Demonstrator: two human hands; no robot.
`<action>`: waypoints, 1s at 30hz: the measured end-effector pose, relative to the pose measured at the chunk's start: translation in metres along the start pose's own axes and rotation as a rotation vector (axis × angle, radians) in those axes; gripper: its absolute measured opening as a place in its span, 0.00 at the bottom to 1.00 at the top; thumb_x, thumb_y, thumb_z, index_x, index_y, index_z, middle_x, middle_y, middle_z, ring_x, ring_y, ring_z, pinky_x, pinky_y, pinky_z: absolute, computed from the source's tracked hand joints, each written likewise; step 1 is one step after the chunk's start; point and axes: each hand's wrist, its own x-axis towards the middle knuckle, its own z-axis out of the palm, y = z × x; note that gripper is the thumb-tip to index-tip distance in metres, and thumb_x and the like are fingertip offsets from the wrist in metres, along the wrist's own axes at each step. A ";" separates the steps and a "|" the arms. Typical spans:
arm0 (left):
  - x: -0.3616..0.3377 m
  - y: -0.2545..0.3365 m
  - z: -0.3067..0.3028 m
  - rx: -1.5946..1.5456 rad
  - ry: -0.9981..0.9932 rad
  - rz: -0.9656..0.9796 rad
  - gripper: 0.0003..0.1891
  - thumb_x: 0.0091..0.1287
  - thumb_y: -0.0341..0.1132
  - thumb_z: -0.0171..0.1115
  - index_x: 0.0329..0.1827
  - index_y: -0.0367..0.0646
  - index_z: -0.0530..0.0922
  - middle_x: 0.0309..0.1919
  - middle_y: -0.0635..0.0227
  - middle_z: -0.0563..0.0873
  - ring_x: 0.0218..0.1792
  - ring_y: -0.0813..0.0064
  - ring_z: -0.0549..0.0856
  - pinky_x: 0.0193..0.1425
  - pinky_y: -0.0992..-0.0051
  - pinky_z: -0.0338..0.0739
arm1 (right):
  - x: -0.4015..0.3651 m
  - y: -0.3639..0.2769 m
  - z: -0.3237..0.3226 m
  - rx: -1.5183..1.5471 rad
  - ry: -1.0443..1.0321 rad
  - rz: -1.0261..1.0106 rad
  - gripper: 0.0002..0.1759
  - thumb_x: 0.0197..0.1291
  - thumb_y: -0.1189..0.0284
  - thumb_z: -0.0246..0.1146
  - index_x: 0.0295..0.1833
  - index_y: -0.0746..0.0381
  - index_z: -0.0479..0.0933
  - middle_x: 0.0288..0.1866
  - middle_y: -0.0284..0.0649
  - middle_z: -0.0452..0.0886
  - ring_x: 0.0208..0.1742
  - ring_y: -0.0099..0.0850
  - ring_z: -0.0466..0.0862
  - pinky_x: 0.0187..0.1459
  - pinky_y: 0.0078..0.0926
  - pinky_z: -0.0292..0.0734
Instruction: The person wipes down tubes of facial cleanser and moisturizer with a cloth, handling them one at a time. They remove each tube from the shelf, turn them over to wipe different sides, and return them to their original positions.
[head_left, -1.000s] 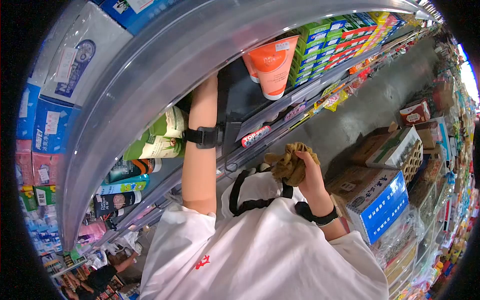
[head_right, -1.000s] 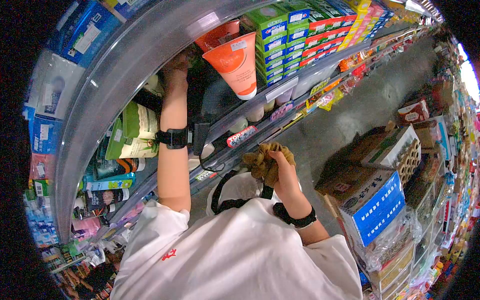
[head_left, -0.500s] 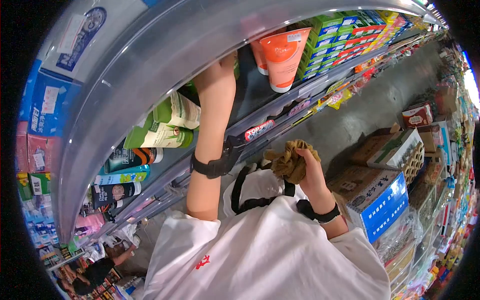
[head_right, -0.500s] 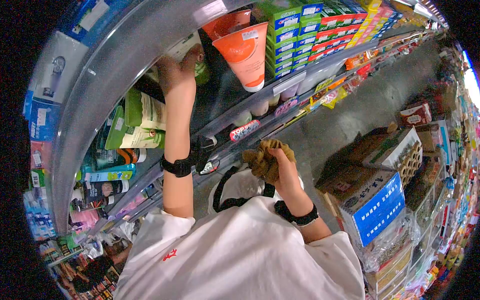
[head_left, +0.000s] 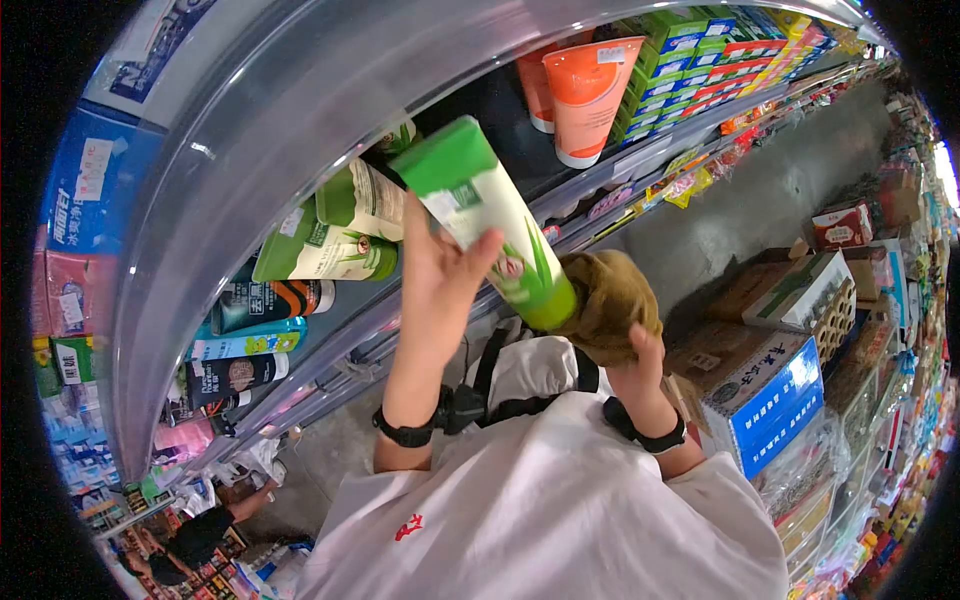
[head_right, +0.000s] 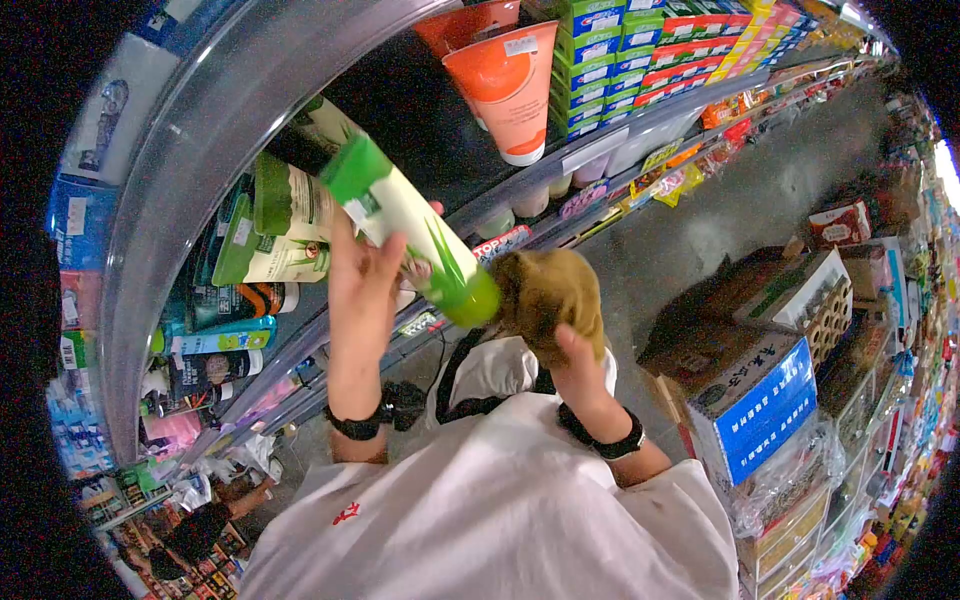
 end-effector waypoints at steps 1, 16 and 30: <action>-0.007 -0.001 0.002 -0.001 0.001 -0.001 0.25 0.61 0.27 0.49 0.60 0.38 0.51 0.48 0.58 0.72 0.43 0.68 0.77 0.50 0.72 0.70 | -0.003 0.001 0.005 -0.116 -0.081 -0.064 0.25 0.52 0.64 0.53 0.55 0.66 0.63 0.54 0.46 0.68 0.55 0.41 0.69 0.56 0.38 0.62; -0.039 -0.019 -0.001 -0.368 0.041 -0.641 0.31 0.64 0.57 0.34 0.56 0.38 0.62 0.51 0.61 0.70 0.52 0.73 0.71 0.56 0.73 0.65 | 0.019 0.008 0.065 -1.273 -0.631 -0.714 0.31 0.46 0.60 0.59 0.53 0.68 0.64 0.53 0.52 0.66 0.56 0.48 0.64 0.57 0.41 0.55; -0.039 0.010 0.017 -0.358 -0.126 -0.402 0.36 0.61 0.62 0.30 0.60 0.40 0.59 0.54 0.62 0.70 0.53 0.70 0.71 0.57 0.72 0.64 | -0.007 0.018 0.054 -1.271 -0.639 -0.554 0.34 0.47 0.57 0.58 0.56 0.68 0.61 0.58 0.51 0.62 0.61 0.47 0.59 0.61 0.42 0.49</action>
